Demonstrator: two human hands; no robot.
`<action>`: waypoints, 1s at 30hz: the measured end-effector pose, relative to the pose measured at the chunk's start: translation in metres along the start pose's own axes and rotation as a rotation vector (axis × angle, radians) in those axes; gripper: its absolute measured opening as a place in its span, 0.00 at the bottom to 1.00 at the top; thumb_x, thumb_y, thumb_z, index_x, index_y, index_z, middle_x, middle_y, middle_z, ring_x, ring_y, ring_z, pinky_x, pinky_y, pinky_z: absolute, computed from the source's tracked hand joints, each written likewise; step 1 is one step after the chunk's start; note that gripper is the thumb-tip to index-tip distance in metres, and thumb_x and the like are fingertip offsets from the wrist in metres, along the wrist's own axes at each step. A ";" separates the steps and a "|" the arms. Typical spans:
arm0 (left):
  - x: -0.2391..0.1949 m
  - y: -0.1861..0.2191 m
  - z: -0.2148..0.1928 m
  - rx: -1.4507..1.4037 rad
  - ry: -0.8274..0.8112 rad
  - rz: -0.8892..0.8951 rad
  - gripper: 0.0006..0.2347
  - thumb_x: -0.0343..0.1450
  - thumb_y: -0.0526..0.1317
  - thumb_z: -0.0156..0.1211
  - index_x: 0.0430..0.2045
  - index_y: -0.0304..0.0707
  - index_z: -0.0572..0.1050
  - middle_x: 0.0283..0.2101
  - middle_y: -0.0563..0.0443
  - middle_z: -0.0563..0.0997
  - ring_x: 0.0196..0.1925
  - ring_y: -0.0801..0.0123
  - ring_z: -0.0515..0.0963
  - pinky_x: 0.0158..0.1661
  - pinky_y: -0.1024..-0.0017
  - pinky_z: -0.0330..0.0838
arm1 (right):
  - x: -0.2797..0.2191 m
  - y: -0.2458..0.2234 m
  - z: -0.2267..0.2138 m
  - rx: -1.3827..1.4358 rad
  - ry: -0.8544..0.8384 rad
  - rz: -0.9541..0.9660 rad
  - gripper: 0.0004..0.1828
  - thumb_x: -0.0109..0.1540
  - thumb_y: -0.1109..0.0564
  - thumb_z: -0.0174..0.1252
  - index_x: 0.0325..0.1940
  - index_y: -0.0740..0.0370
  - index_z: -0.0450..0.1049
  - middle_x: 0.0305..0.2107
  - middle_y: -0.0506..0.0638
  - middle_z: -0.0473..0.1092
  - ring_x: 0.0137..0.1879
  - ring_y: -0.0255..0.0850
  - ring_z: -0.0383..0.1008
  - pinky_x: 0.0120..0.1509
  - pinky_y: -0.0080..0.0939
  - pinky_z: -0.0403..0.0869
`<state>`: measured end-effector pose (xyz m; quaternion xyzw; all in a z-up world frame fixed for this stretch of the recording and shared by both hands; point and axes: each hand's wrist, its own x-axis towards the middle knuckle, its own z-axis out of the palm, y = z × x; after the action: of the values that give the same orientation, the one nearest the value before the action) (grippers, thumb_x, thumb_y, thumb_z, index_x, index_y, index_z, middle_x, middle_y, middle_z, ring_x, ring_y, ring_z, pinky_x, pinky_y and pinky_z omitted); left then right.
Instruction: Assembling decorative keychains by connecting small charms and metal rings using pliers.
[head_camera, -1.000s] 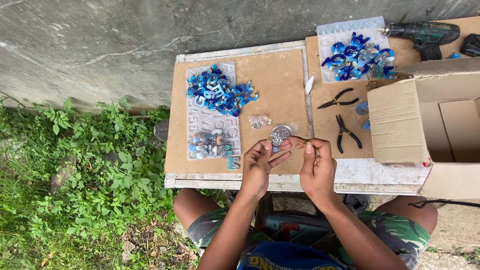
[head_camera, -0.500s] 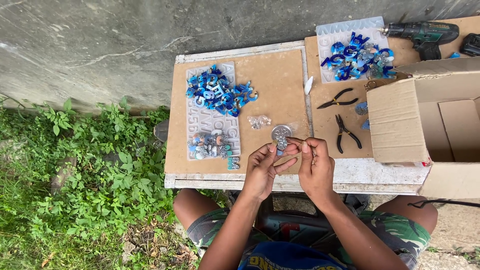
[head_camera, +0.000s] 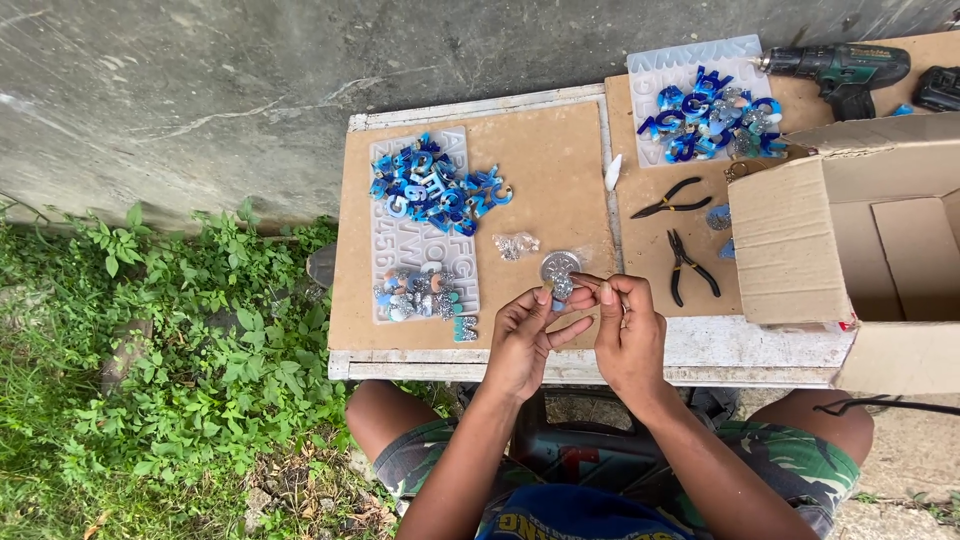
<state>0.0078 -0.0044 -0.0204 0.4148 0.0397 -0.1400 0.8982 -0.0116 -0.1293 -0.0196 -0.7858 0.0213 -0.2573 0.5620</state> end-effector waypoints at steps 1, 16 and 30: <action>0.000 0.001 0.001 0.001 -0.001 -0.001 0.12 0.77 0.39 0.55 0.39 0.20 0.75 0.46 0.24 0.82 0.53 0.47 0.83 0.50 0.48 0.78 | 0.001 0.000 -0.002 0.000 0.001 0.001 0.06 0.74 0.60 0.46 0.45 0.60 0.68 0.29 0.55 0.79 0.34 0.47 0.79 0.41 0.46 0.74; 0.005 -0.039 -0.071 0.166 0.180 -0.092 0.14 0.80 0.44 0.47 0.40 0.29 0.75 0.42 0.37 0.84 0.39 0.64 0.85 0.41 0.66 0.85 | -0.012 0.166 0.004 -0.262 -0.068 0.254 0.06 0.68 0.59 0.58 0.37 0.60 0.78 0.24 0.52 0.70 0.30 0.46 0.71 0.37 0.44 0.69; 0.010 -0.058 -0.079 0.006 0.101 -0.225 0.13 0.79 0.47 0.50 0.37 0.35 0.75 0.39 0.40 0.84 0.36 0.66 0.85 0.36 0.72 0.83 | -0.006 0.161 0.011 -0.649 -0.294 0.070 0.01 0.64 0.54 0.63 0.38 0.50 0.78 0.30 0.43 0.71 0.45 0.45 0.75 0.52 0.47 0.67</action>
<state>0.0042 0.0170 -0.1166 0.4168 0.1309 -0.2187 0.8725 0.0289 -0.1773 -0.1680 -0.9507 0.0477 -0.1019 0.2888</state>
